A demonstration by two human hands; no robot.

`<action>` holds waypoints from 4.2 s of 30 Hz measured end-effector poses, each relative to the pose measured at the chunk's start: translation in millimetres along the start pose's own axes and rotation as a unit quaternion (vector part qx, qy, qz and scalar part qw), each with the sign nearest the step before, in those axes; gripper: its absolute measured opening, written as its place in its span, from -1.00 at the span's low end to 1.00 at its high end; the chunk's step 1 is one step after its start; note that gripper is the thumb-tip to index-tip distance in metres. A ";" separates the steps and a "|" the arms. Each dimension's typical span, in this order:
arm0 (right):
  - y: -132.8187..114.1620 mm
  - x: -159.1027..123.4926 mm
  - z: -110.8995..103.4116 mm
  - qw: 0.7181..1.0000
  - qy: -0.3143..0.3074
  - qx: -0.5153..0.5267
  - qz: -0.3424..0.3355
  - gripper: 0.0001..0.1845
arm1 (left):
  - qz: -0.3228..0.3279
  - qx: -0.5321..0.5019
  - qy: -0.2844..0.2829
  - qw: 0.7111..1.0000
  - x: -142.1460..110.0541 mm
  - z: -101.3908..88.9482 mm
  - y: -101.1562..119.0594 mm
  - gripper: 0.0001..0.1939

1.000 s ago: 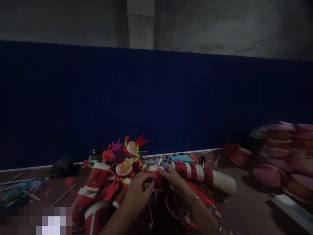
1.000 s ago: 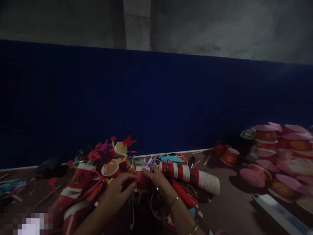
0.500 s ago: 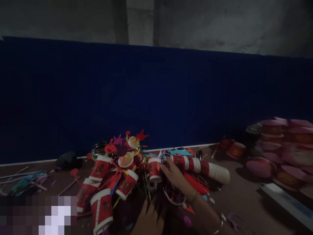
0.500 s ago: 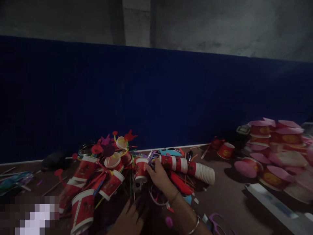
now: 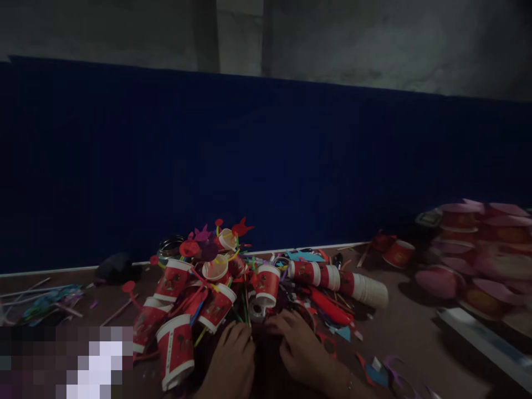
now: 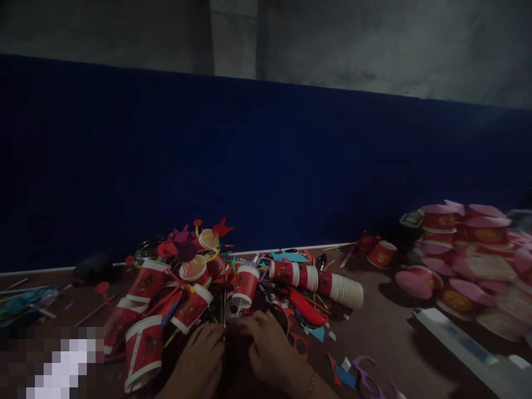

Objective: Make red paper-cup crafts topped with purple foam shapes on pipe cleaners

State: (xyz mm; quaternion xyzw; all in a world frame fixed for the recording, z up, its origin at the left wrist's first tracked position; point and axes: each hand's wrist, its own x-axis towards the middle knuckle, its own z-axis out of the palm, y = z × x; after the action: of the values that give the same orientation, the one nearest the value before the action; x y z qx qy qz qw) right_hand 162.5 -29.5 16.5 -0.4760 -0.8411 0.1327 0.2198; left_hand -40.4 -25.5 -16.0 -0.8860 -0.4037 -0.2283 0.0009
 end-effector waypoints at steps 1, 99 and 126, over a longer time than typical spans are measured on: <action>0.3 0.3 1.2 1.000 -0.001 -0.010 0.001 -0.46 | -0.030 -0.012 -0.004 0.999 0.6 -6.1 1.6 -0.78; 39.3 26.3 -18.9 0.944 0.189 0.151 0.224 -0.73 | -0.102 -0.174 0.046 0.978 3.4 -11.8 3.9 -0.79; 33.6 115.2 -12.4 0.946 0.005 0.272 0.176 -0.74 | -0.067 0.017 -0.036 0.997 7.3 5.2 24.1 -0.84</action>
State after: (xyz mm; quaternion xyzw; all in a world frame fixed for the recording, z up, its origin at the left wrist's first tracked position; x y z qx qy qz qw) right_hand 141.7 86.8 40.8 -0.5390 -0.6751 0.3905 0.3181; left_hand -16.8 -35.6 -13.3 -0.8646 -0.4654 -0.1887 -0.0136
